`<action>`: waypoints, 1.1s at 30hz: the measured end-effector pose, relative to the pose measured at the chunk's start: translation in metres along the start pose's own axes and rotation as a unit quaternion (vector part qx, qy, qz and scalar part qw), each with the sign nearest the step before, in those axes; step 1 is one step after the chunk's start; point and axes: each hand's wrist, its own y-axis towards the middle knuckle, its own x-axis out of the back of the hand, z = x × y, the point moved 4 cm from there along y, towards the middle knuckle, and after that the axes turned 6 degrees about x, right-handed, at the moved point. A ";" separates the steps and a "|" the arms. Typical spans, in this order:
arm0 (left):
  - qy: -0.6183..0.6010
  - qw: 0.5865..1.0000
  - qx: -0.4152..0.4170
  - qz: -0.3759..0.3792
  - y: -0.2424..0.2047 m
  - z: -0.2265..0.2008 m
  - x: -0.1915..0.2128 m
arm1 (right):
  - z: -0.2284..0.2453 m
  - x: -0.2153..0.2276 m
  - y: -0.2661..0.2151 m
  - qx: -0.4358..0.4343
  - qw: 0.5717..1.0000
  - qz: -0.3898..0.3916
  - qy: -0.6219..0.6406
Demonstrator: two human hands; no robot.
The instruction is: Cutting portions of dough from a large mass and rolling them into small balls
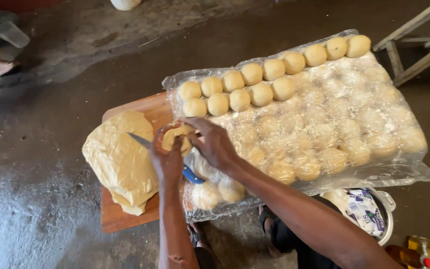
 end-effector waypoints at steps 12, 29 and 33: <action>-0.221 0.965 0.081 0.117 0.027 0.021 0.003 | -0.011 -0.008 0.004 -0.117 0.957 0.106 0.243; -0.055 0.998 -0.015 0.000 0.023 0.022 0.008 | 0.014 0.013 -0.004 -0.015 0.990 0.081 0.117; -0.158 0.985 0.075 -0.011 0.012 0.019 -0.013 | -0.022 0.006 0.016 -0.079 0.972 0.072 0.211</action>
